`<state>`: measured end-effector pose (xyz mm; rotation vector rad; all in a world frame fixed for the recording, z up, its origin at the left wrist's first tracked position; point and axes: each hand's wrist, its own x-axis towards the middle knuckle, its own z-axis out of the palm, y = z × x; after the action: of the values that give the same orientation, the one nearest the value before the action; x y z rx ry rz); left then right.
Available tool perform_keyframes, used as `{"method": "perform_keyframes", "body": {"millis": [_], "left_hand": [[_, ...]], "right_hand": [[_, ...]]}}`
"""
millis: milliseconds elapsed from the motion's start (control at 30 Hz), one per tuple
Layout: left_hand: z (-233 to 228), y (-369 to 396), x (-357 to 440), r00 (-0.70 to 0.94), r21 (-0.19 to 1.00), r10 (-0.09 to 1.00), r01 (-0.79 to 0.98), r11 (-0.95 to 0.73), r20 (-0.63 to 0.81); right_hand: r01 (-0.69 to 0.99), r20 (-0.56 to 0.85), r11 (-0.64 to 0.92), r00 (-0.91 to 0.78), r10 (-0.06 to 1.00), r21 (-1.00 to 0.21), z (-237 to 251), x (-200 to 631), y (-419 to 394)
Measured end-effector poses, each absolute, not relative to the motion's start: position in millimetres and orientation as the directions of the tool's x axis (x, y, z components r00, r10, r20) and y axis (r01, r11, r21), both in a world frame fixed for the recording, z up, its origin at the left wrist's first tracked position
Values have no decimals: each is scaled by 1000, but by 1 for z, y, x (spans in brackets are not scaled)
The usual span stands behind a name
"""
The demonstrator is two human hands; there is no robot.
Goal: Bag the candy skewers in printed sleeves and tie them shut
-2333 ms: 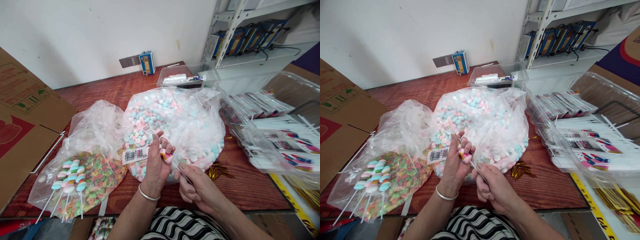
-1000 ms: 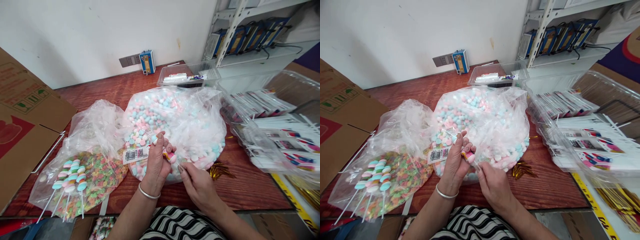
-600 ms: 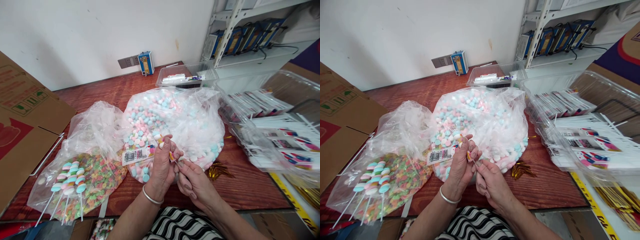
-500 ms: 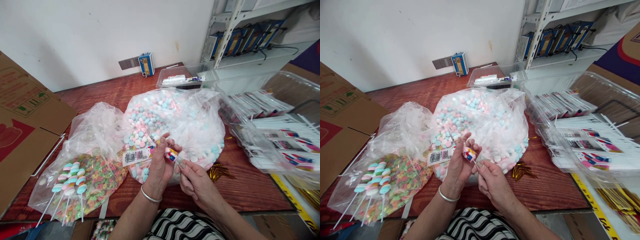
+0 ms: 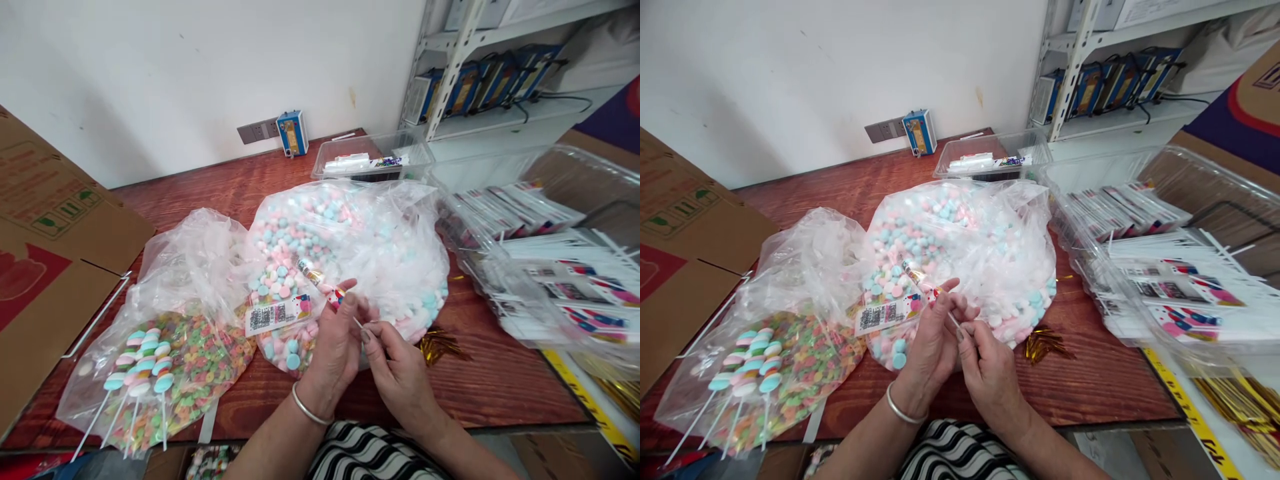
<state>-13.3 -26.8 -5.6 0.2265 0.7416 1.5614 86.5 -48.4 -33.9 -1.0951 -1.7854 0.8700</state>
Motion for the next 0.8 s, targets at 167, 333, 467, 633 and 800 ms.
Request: {"method": "perform_keyframes", "body": {"millis": [167,333,467,633,800], "left_hand": [[4,-9,-53,-152,414,953,-910,-31,-263],[9,1,-64,-156,369,965,-927,-68,-212],[1,0,-43,-136,406,953,-914,-16,-269],[-4,-6,-22,-143,490,939,-871,30,-312],[-7,-13,-13,-128,570,941,-818,79,-313]], "right_hand": [[288,208,300,-309,928,-909,-30,95,-53],[243,156,251,-350,924,-937,-30,93,-62],[244,171,258,-328,929,-935,-30,87,-61],[238,160,233,-289,944,-943,-31,84,-54],[158,109,145,-216,970,-977,-34,82,-41]]}}
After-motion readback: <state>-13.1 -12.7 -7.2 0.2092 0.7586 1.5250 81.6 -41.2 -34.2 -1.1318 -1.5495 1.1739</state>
